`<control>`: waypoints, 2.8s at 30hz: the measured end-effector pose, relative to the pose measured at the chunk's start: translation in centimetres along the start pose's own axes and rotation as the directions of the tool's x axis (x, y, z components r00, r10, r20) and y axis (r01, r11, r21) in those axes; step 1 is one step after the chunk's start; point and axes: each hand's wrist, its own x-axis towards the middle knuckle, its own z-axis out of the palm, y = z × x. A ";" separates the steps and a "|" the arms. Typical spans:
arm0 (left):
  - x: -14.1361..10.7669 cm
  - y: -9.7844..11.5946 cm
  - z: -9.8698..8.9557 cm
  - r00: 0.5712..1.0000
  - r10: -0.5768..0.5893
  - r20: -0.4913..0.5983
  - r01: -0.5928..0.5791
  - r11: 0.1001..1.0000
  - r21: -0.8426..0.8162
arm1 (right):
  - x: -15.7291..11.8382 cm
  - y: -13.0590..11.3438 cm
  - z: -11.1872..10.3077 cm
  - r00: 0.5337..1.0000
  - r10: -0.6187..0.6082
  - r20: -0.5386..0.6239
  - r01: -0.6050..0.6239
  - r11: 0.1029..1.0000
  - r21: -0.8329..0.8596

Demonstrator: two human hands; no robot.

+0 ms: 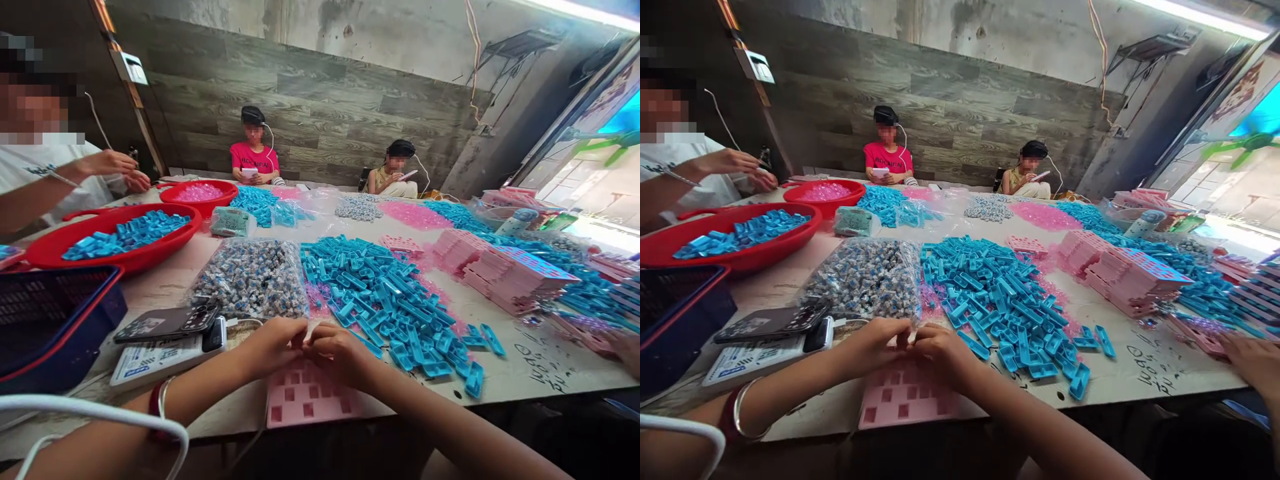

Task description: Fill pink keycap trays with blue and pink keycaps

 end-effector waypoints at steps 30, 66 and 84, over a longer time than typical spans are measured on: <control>-1.7 -4.8 -5.3 0.977 -0.143 -0.159 0.213 0.707 0.675 | 0.1 5.0 -0.9 0.991 0.126 -0.045 -0.134 0.933 -0.333; -0.2 1.3 2.5 0.980 -0.043 -0.192 0.039 0.999 -0.027 | -2.6 0.8 -3.1 0.944 0.328 0.038 -0.330 0.942 0.063; 0.1 1.9 2.3 0.958 -0.216 -0.187 0.180 0.965 -0.192 | -2.2 0.7 -3.1 0.933 0.355 0.051 -0.357 0.933 0.043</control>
